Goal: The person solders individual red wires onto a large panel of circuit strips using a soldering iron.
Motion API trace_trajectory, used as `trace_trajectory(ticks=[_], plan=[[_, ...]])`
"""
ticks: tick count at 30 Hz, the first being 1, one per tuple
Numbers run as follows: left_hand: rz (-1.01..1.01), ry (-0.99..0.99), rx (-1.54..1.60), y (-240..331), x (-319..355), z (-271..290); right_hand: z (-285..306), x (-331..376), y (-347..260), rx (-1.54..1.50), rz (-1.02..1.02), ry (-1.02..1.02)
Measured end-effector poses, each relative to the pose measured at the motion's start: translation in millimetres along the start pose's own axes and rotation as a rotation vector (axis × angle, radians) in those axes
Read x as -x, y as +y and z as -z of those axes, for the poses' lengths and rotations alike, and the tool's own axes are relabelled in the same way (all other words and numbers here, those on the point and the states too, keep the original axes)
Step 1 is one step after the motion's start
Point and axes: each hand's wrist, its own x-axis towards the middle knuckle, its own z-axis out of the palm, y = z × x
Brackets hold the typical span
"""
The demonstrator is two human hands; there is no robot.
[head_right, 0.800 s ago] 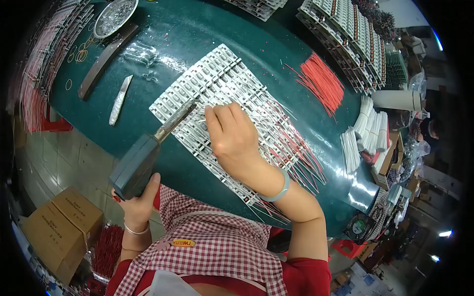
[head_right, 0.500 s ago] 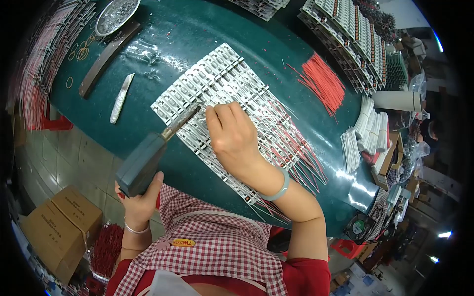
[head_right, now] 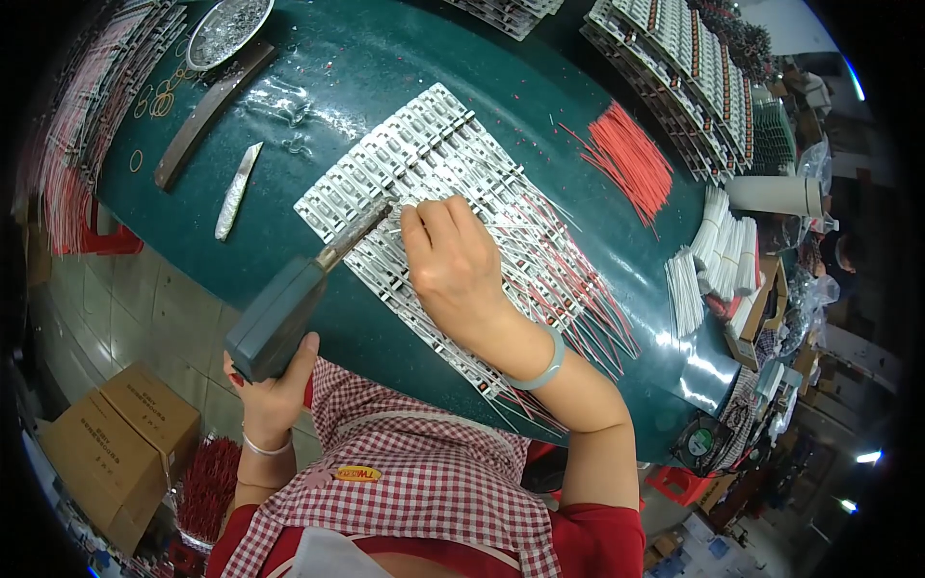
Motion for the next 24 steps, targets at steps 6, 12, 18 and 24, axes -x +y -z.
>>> trace_trajectory(ticks=[6,12,18,24], plan=[[0.113,-0.048,-0.012,0.0,1.2,1.8,0.3,-0.9,-0.7,0.001,-0.003,-0.004],[0.019,0.036,-0.033,-0.3,6.6,4.3,-0.5,-0.5,-0.9,0.009,0.001,0.002],[0.015,0.053,-0.039,-1.9,10.1,8.0,-2.7,0.5,-1.3,0.018,0.0,0.02],[0.046,0.056,-0.02,-2.7,13.2,10.7,1.1,0.6,-11.5,-0.002,0.025,0.065]])
